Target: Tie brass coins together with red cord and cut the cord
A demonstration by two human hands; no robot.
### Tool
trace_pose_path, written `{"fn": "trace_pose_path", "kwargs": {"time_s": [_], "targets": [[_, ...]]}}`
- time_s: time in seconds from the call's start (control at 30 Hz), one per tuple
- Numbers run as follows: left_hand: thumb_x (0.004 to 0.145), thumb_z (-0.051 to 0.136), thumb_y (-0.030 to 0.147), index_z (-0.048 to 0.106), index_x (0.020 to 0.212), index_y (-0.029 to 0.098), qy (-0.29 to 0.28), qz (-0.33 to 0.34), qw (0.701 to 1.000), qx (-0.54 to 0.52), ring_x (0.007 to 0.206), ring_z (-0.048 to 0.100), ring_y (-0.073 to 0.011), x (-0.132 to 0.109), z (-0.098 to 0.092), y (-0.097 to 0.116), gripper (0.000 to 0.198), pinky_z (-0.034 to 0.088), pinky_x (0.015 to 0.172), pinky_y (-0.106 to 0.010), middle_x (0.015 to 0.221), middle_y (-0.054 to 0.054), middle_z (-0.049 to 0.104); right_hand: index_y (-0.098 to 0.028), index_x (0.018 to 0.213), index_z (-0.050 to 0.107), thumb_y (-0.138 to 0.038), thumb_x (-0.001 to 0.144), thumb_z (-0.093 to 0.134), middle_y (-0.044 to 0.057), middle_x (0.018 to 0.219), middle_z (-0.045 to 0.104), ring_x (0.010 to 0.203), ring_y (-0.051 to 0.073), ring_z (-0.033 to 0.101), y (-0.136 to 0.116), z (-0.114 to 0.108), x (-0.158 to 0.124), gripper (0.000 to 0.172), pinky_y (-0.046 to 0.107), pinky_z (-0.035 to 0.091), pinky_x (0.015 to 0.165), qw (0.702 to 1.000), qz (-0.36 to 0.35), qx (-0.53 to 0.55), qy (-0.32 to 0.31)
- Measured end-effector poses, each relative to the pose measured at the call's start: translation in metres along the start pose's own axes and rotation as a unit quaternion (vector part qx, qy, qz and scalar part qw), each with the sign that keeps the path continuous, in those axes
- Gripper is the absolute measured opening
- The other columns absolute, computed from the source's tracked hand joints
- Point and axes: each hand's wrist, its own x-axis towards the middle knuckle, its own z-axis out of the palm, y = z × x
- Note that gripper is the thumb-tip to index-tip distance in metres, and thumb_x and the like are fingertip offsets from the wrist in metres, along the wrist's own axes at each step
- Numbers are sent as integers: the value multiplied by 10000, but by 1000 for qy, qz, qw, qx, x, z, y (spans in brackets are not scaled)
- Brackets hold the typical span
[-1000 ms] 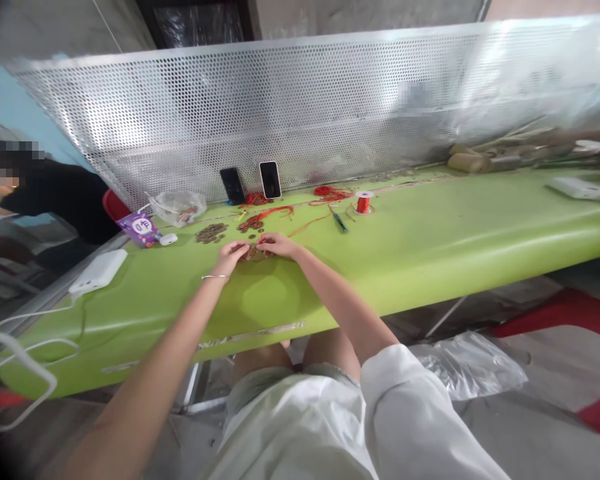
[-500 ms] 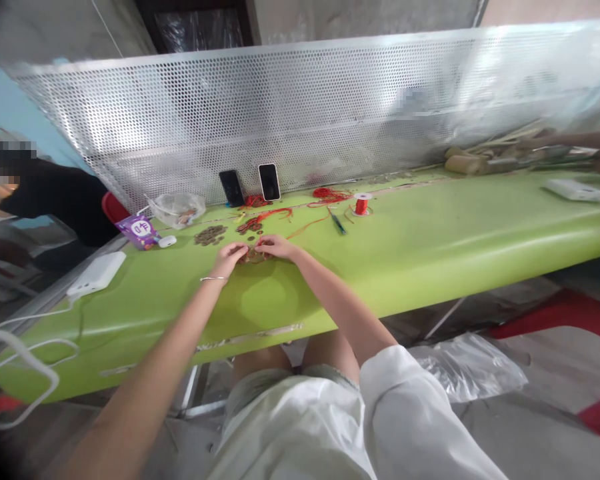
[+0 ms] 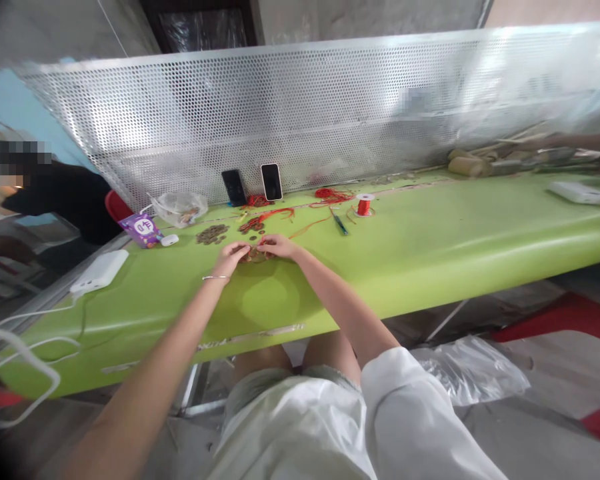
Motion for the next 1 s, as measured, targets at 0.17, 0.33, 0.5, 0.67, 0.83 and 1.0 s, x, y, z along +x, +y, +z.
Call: {"fn": "trace_pose_path", "kwargs": {"time_s": [0.17,0.33,0.5,0.67,0.83,1.0], "targets": [[904,571,312,580,1113,138,4,-2,1000,6,892,626,-182,0,0,0,272,549,758,-368,1074,-74,619,-145,793,675,-188,766,684,-18,688,655,533,59,567,0,-2,0,52,171,463,552,999,7,24,32],[904,570,314,581,1114,140,10,-2,1000,12,896,625,-183,1,0,0,273,548,762,-371,1078,-75,618,-144,905,682,-251,823,639,46,862,704,594,58,597,3,-10,4,141,172,488,588,993,11,64,102],[905,569,313,586,1097,138,16,5,1000,9,871,628,-175,1,-1,0,261,551,744,-357,1055,-69,624,-150,950,683,-250,818,658,63,919,713,603,53,609,3,-15,4,167,176,498,615,988,15,85,125],[902,572,315,579,1119,139,23,7,1000,7,909,624,-189,0,0,1,280,546,773,-379,1088,-76,616,-143,959,690,-287,847,625,75,945,716,621,57,615,-1,-12,0,193,160,486,586,991,24,74,109],[903,571,314,579,1118,138,30,7,999,12,905,625,-187,-1,1,2,278,547,770,-377,1085,-76,617,-124,871,721,-241,782,691,45,802,722,572,62,597,-3,-7,-2,150,153,454,538,996,26,38,79],[902,572,313,575,1132,143,35,8,999,18,940,618,-198,0,0,2,286,541,796,-394,1115,-82,609,-129,817,722,-203,734,727,13,704,702,552,66,592,0,-6,-1,112,158,454,535,997,12,24,66]]}}
